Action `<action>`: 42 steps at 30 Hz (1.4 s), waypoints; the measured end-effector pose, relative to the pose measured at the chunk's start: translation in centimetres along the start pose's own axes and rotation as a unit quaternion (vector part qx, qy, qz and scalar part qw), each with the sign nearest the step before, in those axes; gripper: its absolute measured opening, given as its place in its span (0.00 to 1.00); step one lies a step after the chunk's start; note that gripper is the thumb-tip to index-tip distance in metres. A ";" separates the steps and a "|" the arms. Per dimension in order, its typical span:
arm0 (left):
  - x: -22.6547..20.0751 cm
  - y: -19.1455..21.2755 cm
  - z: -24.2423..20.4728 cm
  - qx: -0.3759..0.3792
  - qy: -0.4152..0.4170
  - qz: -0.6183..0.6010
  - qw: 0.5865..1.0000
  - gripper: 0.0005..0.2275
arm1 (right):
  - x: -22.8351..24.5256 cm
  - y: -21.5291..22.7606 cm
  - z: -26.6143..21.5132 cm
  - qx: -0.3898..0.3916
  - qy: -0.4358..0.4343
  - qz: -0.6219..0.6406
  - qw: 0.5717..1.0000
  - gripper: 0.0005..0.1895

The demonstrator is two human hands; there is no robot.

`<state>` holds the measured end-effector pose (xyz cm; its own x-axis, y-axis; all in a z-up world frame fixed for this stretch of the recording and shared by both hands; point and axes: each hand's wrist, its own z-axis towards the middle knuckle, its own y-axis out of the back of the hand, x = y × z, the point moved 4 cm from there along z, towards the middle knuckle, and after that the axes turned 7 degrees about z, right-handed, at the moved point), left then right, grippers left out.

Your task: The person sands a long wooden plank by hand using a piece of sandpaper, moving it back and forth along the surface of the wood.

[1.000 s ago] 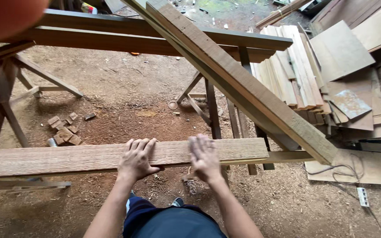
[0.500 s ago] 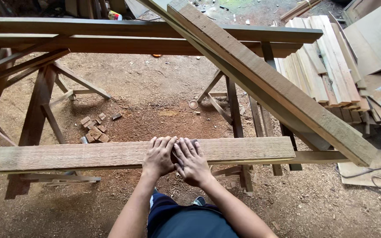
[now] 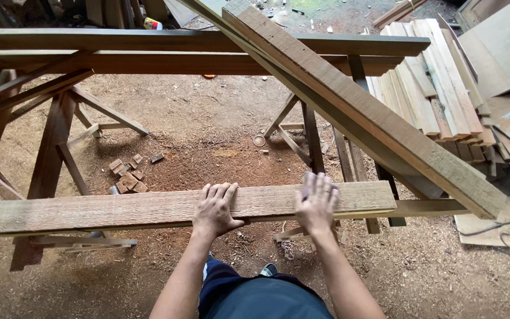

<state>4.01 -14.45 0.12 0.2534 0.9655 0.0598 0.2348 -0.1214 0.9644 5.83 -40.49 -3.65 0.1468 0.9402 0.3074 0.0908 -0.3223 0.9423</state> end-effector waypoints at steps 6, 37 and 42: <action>0.1 -0.8 0.3 -0.038 -0.009 -0.023 0.999 0.53 | 8.3 -4.5 -4.0 -0.130 0.370 0.014 0.920 0.35; -3.9 0.5 1.8 0.068 -0.028 -0.004 0.997 0.54 | -2.7 0.5 -0.8 -0.229 0.381 -0.018 0.895 0.21; -3.9 1.0 1.1 0.001 -0.040 -0.033 0.999 0.51 | -15.8 2.9 1.5 -0.161 0.084 -0.015 0.983 0.32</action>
